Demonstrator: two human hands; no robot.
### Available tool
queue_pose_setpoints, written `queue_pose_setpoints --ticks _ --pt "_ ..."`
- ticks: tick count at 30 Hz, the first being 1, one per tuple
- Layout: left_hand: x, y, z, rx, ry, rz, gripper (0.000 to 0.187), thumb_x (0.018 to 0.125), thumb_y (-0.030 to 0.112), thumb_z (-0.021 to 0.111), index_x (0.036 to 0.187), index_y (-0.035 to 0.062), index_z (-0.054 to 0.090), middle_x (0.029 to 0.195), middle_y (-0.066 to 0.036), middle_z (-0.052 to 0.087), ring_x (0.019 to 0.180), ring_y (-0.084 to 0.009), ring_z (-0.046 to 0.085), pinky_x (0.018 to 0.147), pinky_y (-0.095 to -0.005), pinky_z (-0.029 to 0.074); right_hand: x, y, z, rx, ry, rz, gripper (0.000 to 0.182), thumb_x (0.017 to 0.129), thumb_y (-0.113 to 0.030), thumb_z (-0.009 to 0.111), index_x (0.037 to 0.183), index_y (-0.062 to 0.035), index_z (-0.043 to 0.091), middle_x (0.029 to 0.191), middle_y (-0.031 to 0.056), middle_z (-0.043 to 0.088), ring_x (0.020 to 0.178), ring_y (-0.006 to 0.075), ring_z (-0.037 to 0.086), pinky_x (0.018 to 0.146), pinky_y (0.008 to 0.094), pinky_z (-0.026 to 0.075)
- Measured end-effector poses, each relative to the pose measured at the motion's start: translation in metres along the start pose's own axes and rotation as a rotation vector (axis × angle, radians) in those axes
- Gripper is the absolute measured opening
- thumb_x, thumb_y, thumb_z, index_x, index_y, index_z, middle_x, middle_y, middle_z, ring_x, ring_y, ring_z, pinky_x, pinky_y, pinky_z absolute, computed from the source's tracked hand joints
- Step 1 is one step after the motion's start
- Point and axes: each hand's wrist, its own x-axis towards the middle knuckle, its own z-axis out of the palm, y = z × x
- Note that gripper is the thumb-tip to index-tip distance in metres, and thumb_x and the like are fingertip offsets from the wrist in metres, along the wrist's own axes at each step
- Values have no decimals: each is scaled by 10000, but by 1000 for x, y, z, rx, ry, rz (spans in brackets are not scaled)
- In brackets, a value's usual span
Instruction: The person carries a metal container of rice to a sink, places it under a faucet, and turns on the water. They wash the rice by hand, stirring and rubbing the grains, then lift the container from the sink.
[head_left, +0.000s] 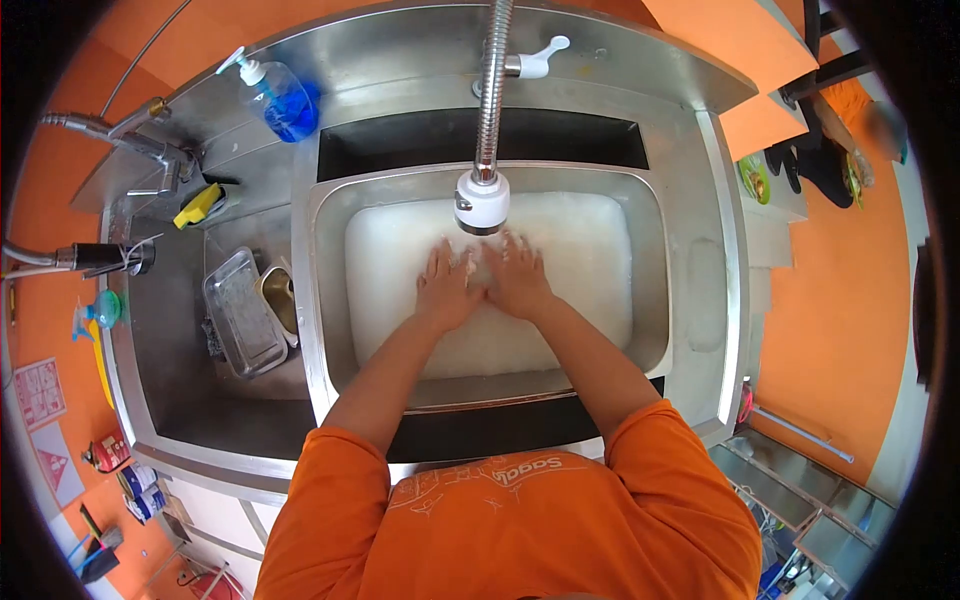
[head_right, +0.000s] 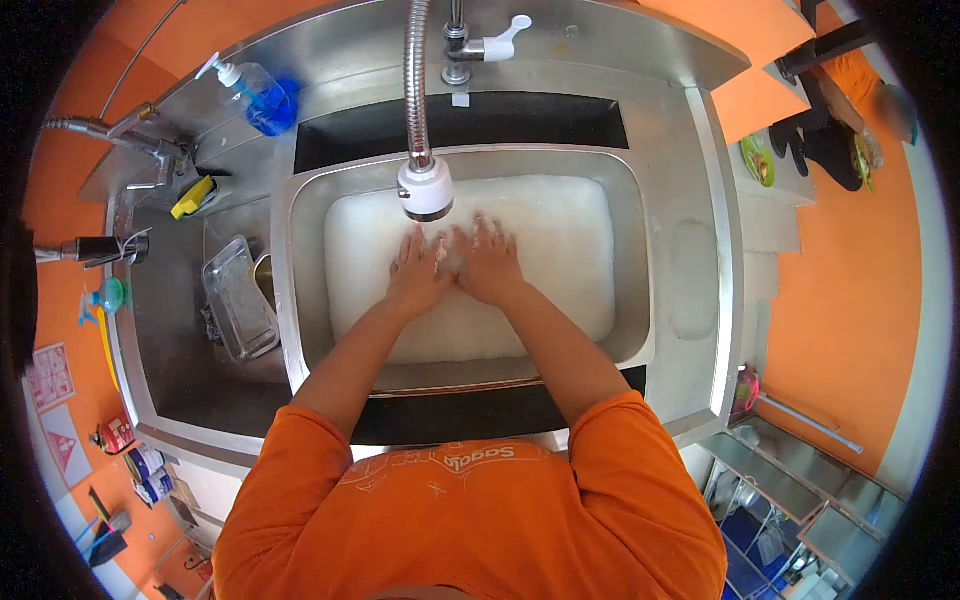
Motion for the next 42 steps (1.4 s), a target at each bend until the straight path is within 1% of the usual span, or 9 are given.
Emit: queue_pose_setpoints --ticks 4,6,15,21,26,31,36,38,42 --pt "12 -16 -4 354 -268 75 580 784 385 484 1279 130 324 1388 -148 107 1280 -305 109 965 -506 237 17 16 45 -211 -63 -30 594 752 -319 526 1261 -75 340 1347 145 250 1195 299 323 959 511 236" --pt "24 -31 5 486 -354 73 577 779 388 484 1279 145 328 1384 -147 126 1281 -304 107 962 -506 249 31 20 33 -261 -632 -113 579 742 -320 529 1248 -89 370 1321 114 318 1191 259 346 965 516 223" --pt "41 -77 -4 360 -442 -58 301 798 158 390 1036 51 539 1049 -153 554 944 -312 543 853 -364 404 36 76 14 -79 -276 243 440 742 -257 454 1160 -122 474 1140 74 521 1057 230 490 942 425 286" --pt "40 -115 23 494 -426 -150 351 783 225 450 1060 27 536 1122 -172 509 1008 -291 515 888 -368 388 6 111 -5 110 -386 482 629 769 -451 460 1287 -135 291 1228 158 424 1139 281 403 919 421 342" --pt "-16 -57 -22 261 -172 -350 635 790 378 468 1256 -20 300 1339 -174 232 1206 -361 264 924 -487 319 -22 127 40 -275 -387 164 657 815 -489 361 1306 -72 228 1228 216 397 1141 426 337 962 452 274" --pt "-21 -58 11 163 -291 -383 693 801 407 435 1302 -6 195 1373 -171 127 1255 -371 100 966 -540 198 -17 93 47 -8 -691 38 558 871 -431 256 1320 -105 202 1252 285 318 1195 429 244 988 440 235" --pt "2 -95 111 111 -379 -215 666 815 410 395 1304 4 195 1366 -175 155 1244 -379 137 939 -568 204 -16 24 58 548 -553 241 608 870 -452 246 1300 -24 215 1234 300 333 1188 409 271 981 396 255" --pt "-33 -33 58 -1053 -212 -509 578 850 441 351 1258 34 313 1223 -167 381 1109 -322 354 883 -505 316 -16 0 55 779 -516 252 648 862 -472 266 1291 11 218 1228 298 345 1187 399 280 977 378 263" --pt "-26 -3 41 -1576 -247 -528 598 857 473 316 1239 14 335 1202 -162 434 1077 -319 434 890 -417 350 -23 -47 38 1248 -333 367 924 750 -633 399 1286 74 143 1285 265 273 1173 331 326 955 358 287"
